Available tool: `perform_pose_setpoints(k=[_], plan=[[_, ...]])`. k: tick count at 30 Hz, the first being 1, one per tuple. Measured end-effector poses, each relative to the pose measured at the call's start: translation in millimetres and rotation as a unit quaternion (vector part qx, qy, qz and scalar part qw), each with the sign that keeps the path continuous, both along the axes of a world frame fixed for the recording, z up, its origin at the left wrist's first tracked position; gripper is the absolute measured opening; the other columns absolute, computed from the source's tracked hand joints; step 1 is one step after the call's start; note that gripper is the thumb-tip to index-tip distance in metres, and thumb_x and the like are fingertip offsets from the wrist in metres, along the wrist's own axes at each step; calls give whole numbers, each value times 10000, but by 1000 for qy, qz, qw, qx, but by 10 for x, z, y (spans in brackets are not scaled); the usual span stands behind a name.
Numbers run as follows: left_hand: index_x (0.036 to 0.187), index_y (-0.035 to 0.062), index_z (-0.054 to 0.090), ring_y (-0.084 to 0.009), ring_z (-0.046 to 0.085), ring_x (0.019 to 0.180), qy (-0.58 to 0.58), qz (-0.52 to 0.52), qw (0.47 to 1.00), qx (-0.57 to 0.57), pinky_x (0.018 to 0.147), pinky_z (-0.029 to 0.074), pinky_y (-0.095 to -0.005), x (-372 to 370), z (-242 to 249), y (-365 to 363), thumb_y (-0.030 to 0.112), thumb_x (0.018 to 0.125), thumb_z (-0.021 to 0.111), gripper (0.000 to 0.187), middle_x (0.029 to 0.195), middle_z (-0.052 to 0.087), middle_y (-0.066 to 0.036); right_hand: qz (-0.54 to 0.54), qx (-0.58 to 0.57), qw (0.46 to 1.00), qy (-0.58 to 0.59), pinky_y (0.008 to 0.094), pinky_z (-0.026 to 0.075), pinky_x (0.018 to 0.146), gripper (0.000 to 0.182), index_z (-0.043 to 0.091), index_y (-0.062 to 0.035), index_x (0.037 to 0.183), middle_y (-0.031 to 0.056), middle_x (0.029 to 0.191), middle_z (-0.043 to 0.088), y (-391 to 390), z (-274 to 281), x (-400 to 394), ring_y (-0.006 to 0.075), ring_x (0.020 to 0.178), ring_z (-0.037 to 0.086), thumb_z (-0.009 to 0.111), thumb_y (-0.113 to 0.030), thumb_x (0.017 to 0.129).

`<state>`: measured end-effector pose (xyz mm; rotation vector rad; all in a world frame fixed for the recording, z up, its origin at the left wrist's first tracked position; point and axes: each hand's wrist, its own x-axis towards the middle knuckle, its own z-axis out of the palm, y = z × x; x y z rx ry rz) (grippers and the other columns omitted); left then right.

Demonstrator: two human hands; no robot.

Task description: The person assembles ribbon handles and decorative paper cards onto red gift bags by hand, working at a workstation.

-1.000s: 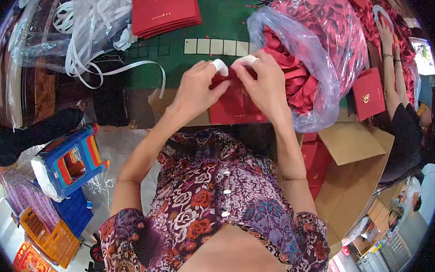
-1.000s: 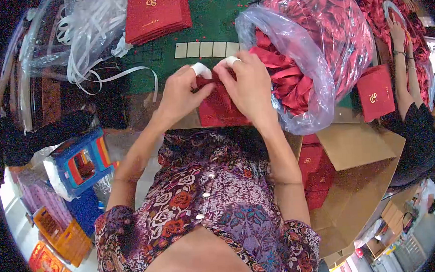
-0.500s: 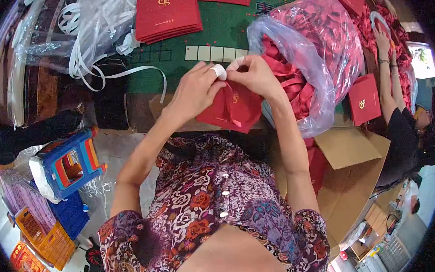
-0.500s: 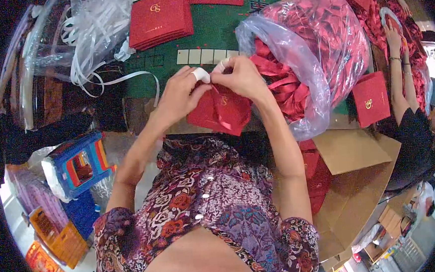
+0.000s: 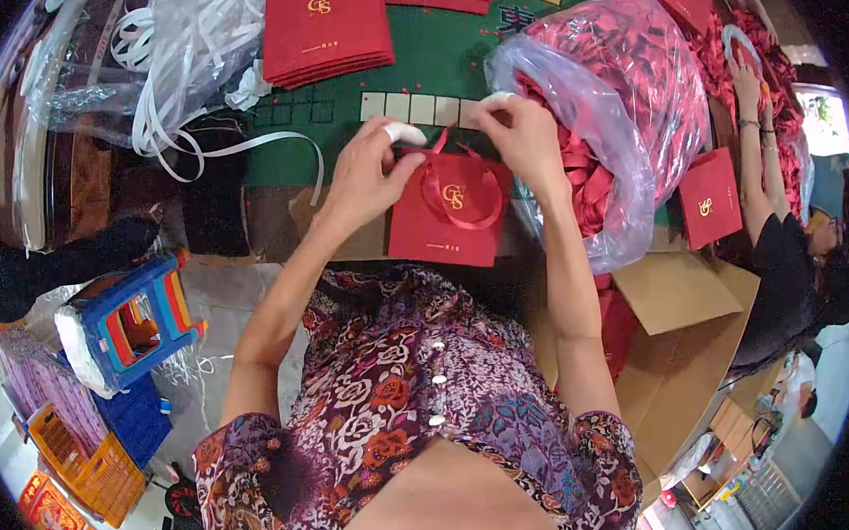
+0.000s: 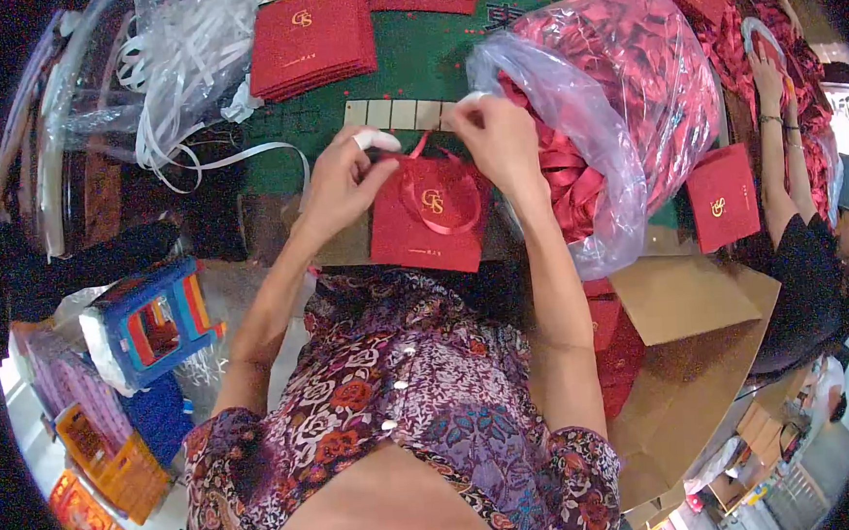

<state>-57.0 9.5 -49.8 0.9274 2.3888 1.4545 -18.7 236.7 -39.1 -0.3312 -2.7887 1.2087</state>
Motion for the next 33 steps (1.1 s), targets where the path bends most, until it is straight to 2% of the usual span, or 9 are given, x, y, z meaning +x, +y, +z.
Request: perform_pose_setpoints(k=[2, 5, 9, 16, 19, 21, 23, 30, 33], plan=[[1013, 89, 697, -197, 561, 615, 18, 86, 995, -42, 595, 464, -339, -38, 35, 68, 186, 844, 742, 199, 786, 652, -81, 53, 70, 992, -89, 400, 524, 671, 244, 760, -78, 870, 145, 793, 710, -50, 135, 44, 308, 744, 700, 762, -315, 810], [1000, 70, 701, -248, 635, 724, 122, 67, 988, -74, 658, 510, -363, -142, -67, 199, 239, 849, 744, 230, 877, 697, -98, 68, 142, 983, -92, 425, 527, 669, 248, 744, -75, 828, 143, 761, 697, -64, 11, 58, 322, 744, 695, 782, -313, 768], [896, 48, 679, -326, 660, 820, 65, 42, 969, -233, 721, 526, -415, -121, -63, 431, 325, 814, 776, 306, 856, 695, -121, 57, 169, 982, -62, 453, 530, 684, 191, 722, -65, 837, 156, 784, 697, -63, -120, 95, 347, 761, 689, 743, -249, 794], [879, 45, 694, -319, 676, 754, 26, 86, 986, -140, 693, 530, -418, -82, -272, 538, 217, 807, 766, 200, 764, 694, -121, -2, 74, 997, 4, 441, 533, 699, 155, 682, -26, 923, 200, 818, 691, -100, -137, 190, 367, 796, 692, 685, -153, 834], [897, 44, 709, -255, 692, 733, -94, 100, 989, -46, 688, 538, -377, -84, -243, 526, 194, 821, 752, 174, 743, 705, -107, -46, -49, 997, 27, 400, 533, 720, 223, 665, -21, 1048, 194, 866, 707, -102, -121, 220, 323, 812, 708, 677, -165, 879], [900, 44, 715, -214, 702, 702, -162, 106, 981, 2, 663, 539, -340, -79, -221, 507, 190, 834, 746, 163, 751, 718, -101, -58, -140, 988, 36, 297, 530, 753, 191, 693, 2, 1047, 84, 858, 721, -134, -54, 228, 141, 804, 676, 679, -136, 916], [918, 20, 717, -50, 614, 670, -175, 74, 981, 29, 592, 477, -240, -74, -203, 496, 138, 874, 737, 127, 749, 710, -32, -40, -140, 989, 39, 285, 526, 769, 191, 699, 0, 1063, 72, 879, 725, -129, -65, 234, 123, 824, 668, 671, -128, 923], [939, 28, 720, -57, 613, 666, -144, 55, 988, 4, 609, 479, -235, -74, -87, 518, 129, 873, 734, 121, 746, 704, -21, -24, -218, 975, 29, 253, 510, 793, 168, 699, 21, 1035, 27, 914, 715, -144, -21, 245, 80, 854, 639, 652, -116, 949], [885, 45, 727, -126, 693, 681, -123, 55, 991, 22, 645, 535, -296, -69, -92, 519, 198, 855, 736, 156, 733, 721, -61, -18, -204, 979, 23, 243, 498, 765, 149, 689, 8, 1025, 1, 880, 688, -129, -1, 236, 66, 830, 612, 647, -117, 955]])
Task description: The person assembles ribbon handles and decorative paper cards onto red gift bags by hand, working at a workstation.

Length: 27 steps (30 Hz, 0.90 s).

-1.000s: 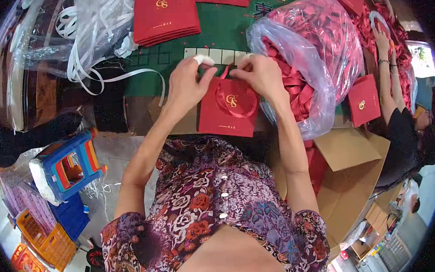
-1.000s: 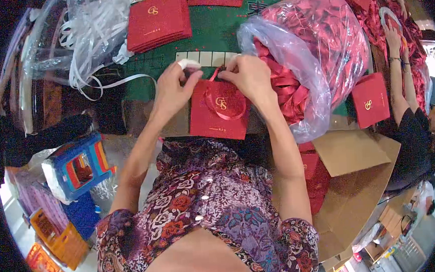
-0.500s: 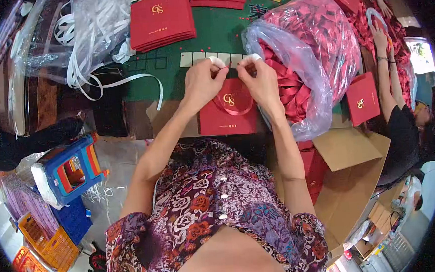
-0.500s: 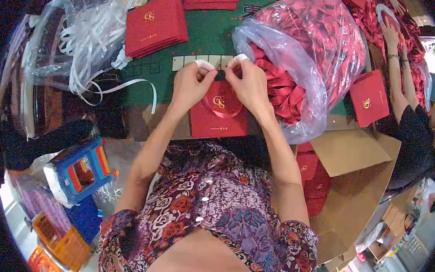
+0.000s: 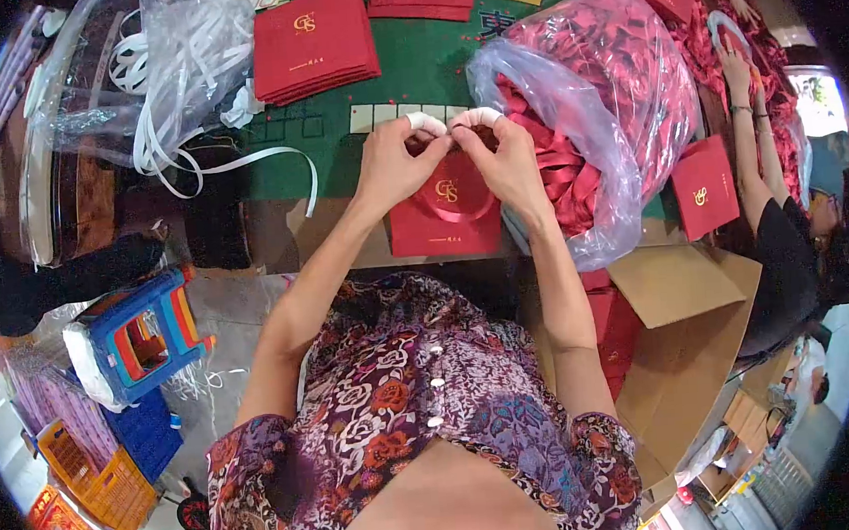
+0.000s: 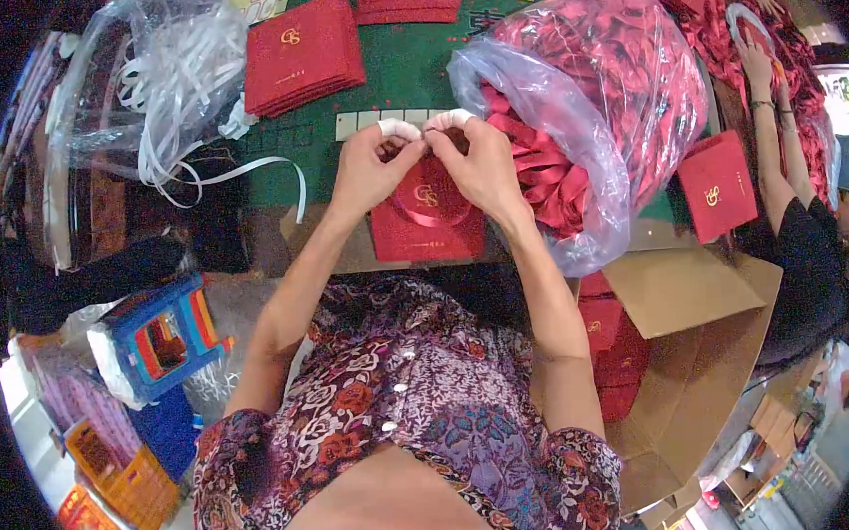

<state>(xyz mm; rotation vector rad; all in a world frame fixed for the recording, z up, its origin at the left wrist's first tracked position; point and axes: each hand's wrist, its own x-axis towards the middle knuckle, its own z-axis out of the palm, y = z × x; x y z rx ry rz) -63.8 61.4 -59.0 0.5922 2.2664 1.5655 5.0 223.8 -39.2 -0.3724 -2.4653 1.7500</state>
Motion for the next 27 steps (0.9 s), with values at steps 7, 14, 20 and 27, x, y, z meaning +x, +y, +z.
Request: perform_pose_setpoints(k=[7, 14, 20, 27], plan=[[1412, 44, 414, -211, 639, 1076, 11, 24, 992, 127, 930, 499, -345, 152, -126, -362, 223, 838, 792, 710, 1200, 644, -155, -65, -140, 987, 33, 205, 424, 686, 147, 685, -26, 1022, -53, 842, 607, 167, 25, -33, 33, 757, 517, 627, -156, 985], [1454, -2, 309, -302, 598, 1205, -69, -76, 994, 46, 1022, 462, -409, 348, -23, -638, 148, 771, 823, 868, 1299, 583, -228, -86, -128, 987, 46, 207, 421, 683, 162, 687, -18, 1018, -60, 854, 609, 103, -58, -166, 28, 762, 510, 631, -166, 987], [1450, -13, 327, -323, 625, 1153, -62, -132, 989, 19, 982, 481, -411, 642, 195, -800, 91, 795, 769, 796, 1240, 612, -223, -150, -56, 985, 65, 264, 484, 666, 245, 708, 31, 968, 6, 787, 670, 331, -15, -378, 73, 726, 584, 637, -203, 948], [1388, 15, 370, -237, 662, 1073, -121, -25, 990, 73, 924, 517, -363, 683, 193, -885, 61, 803, 783, 718, 1158, 664, -198, -120, 25, 986, 114, 265, 509, 756, 307, 619, 35, 1193, 51, 948, 667, 286, -135, -353, 116, 822, 609, 653, -149, 949]])
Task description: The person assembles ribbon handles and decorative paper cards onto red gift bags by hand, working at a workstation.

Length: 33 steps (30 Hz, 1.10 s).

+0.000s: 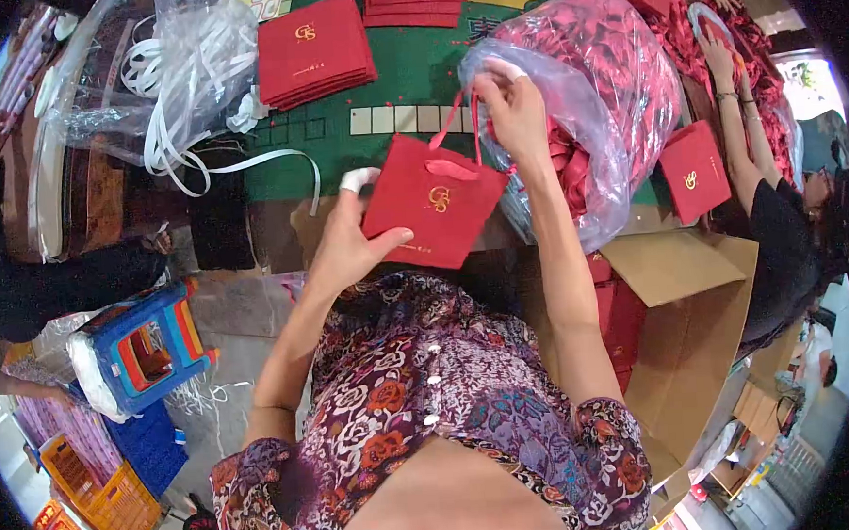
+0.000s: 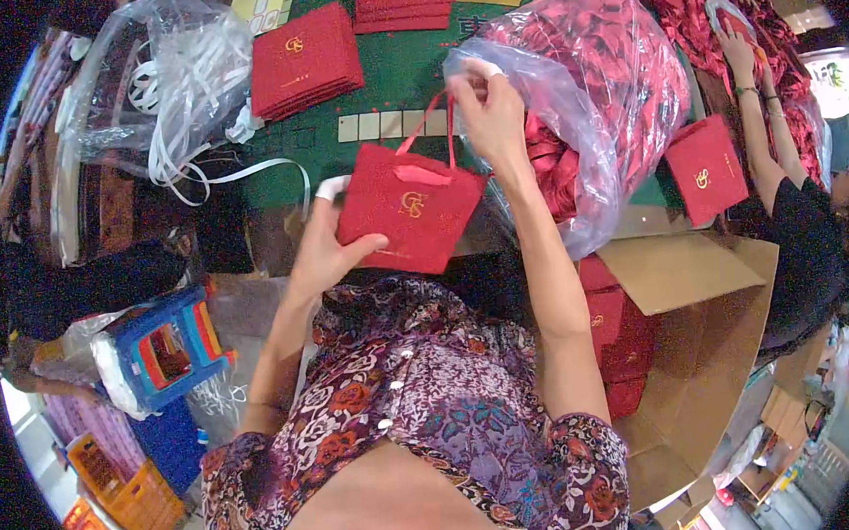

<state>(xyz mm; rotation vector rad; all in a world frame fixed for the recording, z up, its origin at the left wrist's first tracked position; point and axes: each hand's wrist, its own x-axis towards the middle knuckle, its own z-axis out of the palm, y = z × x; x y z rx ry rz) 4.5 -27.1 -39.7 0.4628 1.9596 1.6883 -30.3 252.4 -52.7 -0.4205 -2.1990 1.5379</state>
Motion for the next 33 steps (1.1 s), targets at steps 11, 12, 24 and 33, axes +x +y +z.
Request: perform_pose_setpoints(k=[11, 12, 24, 33], plan=[[1259, 41, 587, -360, 591, 1098, 333, -24, 935, -123, 969, 481, -429, 89, 721, 179, 79, 706, 778, 586, 1200, 604, -168, 98, -66, 993, -11, 305, 482, 911, 396, 502, -12, 1310, 71, 1123, 606, -816, 438, 526, 135, 1040, 575, 628, -216, 995], [1255, 55, 590, -376, 533, 1157, 371, -50, 920, -116, 989, 460, -451, 114, 737, 214, 89, 654, 796, 636, 1244, 558, -157, 115, -122, 986, -12, 305, 482, 915, 384, 503, -13, 1313, 70, 1143, 607, -820, 461, 546, 129, 1057, 569, 619, -204, 999], [1318, 52, 517, -370, 476, 1136, 369, -135, 895, -211, 959, 405, -478, 355, -85, 621, 310, 590, 899, 862, 1255, 483, -150, 52, 349, 930, -98, 409, 482, 839, 247, 699, -84, 1034, 117, 999, 599, -115, 428, 1013, 322, 956, 571, 699, -32, 793], [1198, 12, 620, -345, 503, 1106, 420, -41, 891, -166, 925, 422, -451, -233, -176, 623, 181, 791, 758, 462, 1209, 547, -151, 61, 379, 912, -145, 402, 484, 814, 144, 686, -48, 967, 112, 932, 617, -99, 327, 1044, 314, 934, 575, 694, -48, 823]])
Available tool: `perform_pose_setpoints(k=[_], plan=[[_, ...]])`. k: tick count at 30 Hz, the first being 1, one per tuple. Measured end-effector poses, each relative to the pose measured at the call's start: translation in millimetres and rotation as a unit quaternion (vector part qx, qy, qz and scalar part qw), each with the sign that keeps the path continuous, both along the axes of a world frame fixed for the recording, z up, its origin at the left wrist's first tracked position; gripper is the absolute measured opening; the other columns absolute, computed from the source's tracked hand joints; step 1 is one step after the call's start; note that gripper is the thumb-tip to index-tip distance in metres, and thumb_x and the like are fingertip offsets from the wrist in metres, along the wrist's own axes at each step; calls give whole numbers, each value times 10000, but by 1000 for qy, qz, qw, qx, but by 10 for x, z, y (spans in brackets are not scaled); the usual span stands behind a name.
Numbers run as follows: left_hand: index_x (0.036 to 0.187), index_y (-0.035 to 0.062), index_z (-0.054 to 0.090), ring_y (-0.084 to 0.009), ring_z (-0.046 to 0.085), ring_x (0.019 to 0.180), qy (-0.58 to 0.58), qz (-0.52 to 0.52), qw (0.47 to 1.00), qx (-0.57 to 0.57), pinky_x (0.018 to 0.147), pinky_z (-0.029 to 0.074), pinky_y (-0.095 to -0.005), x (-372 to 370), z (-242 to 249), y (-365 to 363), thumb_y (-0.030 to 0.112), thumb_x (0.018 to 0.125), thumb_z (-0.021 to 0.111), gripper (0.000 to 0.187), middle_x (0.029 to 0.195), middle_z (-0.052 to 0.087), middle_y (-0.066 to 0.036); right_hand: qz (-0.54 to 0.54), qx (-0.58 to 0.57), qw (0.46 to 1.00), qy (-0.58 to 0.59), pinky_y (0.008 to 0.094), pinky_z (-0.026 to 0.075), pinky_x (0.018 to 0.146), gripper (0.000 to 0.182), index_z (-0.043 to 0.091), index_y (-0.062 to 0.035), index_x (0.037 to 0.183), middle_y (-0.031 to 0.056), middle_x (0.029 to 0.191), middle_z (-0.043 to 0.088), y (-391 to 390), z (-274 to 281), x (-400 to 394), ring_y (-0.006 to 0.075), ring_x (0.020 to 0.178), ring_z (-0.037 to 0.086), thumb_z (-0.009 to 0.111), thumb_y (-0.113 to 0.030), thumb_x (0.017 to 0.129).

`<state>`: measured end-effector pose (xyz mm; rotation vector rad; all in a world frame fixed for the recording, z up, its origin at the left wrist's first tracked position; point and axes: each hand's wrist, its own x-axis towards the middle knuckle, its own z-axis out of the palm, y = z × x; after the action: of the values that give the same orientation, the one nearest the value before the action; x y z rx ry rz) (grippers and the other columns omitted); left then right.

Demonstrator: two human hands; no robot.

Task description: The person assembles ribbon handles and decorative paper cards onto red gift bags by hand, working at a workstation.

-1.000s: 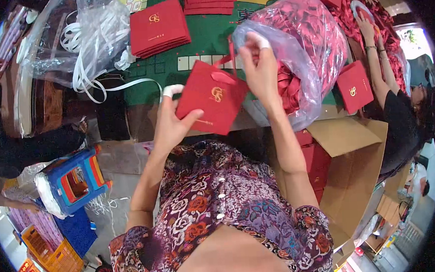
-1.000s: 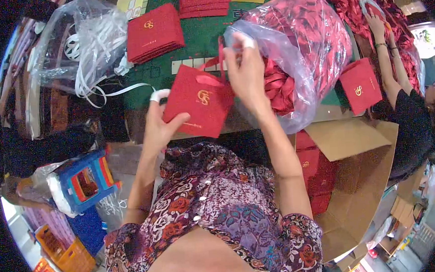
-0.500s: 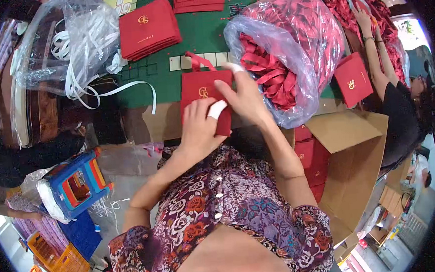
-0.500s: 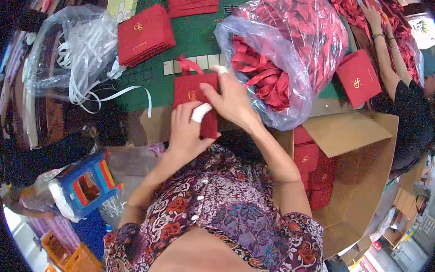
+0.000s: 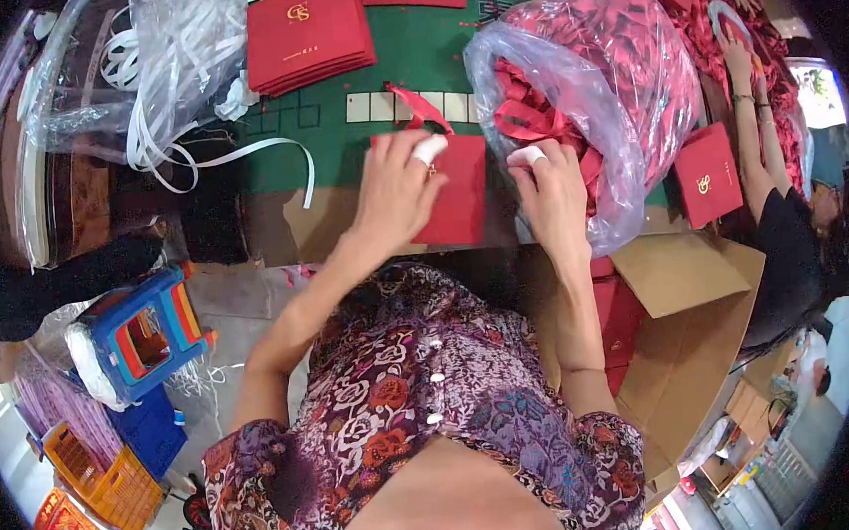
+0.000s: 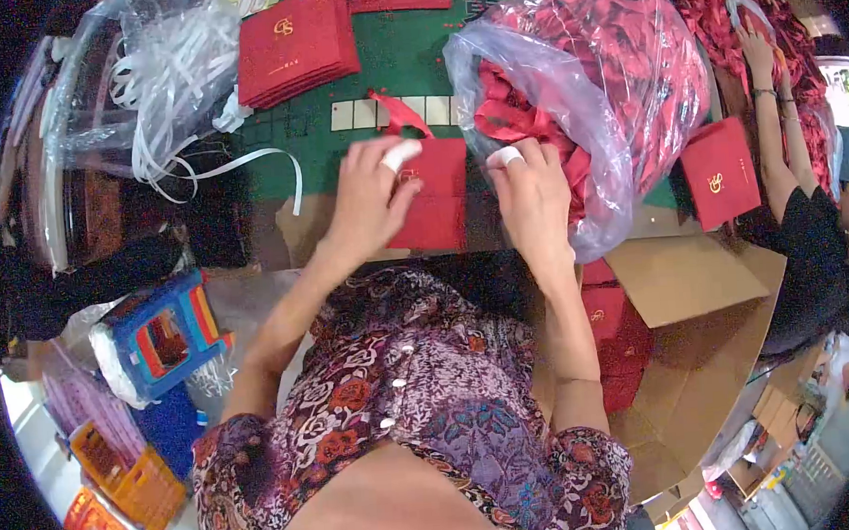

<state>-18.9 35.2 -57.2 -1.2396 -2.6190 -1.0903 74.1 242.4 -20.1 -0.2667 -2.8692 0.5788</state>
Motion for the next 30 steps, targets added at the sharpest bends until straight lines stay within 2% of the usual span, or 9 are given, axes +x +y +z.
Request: perform_pose_setpoints(k=[2, 4, 8, 12, 14, 15, 19, 22, 30], plan=[[1187, 16, 634, -335, 506, 1100, 2, 12, 1000, -24, 922, 425, -441, -133, 13, 3, 155, 786, 758, 442, 1193, 572, -131, 12, -38, 999, 34, 390, 490, 804, 121, 680, -41, 952, 114, 915, 628, -109, 121, 3, 307, 910, 593, 693, -44, 832], [1232, 58, 621, -327, 513, 1108, 3, -5, 998, -67, 925, 412, -450, -218, -10, 10, 157, 798, 750, 463, 1180, 599, -110, 7, -142, 989, 33, 364, 508, 768, 106, 677, -36, 948, 120, 885, 654, -289, 271, 17, 283, 839, 635, 693, -37, 843], [1191, 91, 660, -311, 510, 1065, 10, -11, 996, -86, 901, 397, -432, -275, -6, 37, 149, 751, 778, 460, 1106, 607, -79, 30, -284, 958, 13, 292, 517, 670, 128, 688, -34, 992, 105, 884, 706, -578, 420, 31, 179, 750, 674, 709, -77, 874], [1160, 124, 679, -305, 507, 1048, -1, 8, 998, -67, 898, 384, -430, -275, -5, 43, 134, 733, 786, 440, 1083, 604, -72, -41, -262, 964, 10, 282, 499, 639, 125, 696, -37, 996, 94, 854, 716, -613, 146, -88, 165, 693, 659, 704, -108, 893], [1135, 146, 690, -301, 504, 1053, -40, 7, 998, -48, 901, 378, -432, -275, 48, 36, 121, 728, 785, 419, 1101, 601, -74, -64, -219, 974, 8, 325, 509, 647, 149, 698, -19, 991, 108, 843, 717, -533, -60, -174, 169, 670, 651, 689, -140, 905], [1111, 126, 675, -304, 515, 1053, -41, 0, 999, -33, 859, 386, -437, -277, 83, 40, 100, 716, 774, 407, 1060, 613, -97, -84, -229, 970, -4, 327, 515, 652, 151, 702, -14, 970, 110, 827, 718, -525, -96, -193, 172, 667, 657, 690, -146, 898], [1089, 119, 669, -287, 553, 993, -55, -10, 998, -21, 864, 383, -433, -261, 104, 55, 87, 737, 753, 363, 982, 635, -94, -134, -275, 951, -39, 323, 534, 662, 166, 717, -9, 907, 114, 764, 718, -495, -152, -278, 179, 663, 685, 701, -166, 857], [1080, 123, 681, -281, 578, 920, -107, 3, 994, -20, 883, 372, -409, -220, 84, 72, 82, 777, 735, 310, 930, 676, -69, -116, -275, 954, -34, 320, 544, 661, 180, 724, -10, 888, 113, 733, 716, -464, -181, -302, 191, 660, 701, 712, -177, 821], [1033, 115, 692, -260, 590, 860, -49, 23, 998, -15, 853, 373, -405, -74, 133, 110, 35, 787, 701, 259, 875, 669, -70, -97, -205, 972, -66, 335, 547, 652, 173, 709, -11, 849, 120, 719, 706, -487, -87, -337, 225, 666, 708, 715, -174, 793]])
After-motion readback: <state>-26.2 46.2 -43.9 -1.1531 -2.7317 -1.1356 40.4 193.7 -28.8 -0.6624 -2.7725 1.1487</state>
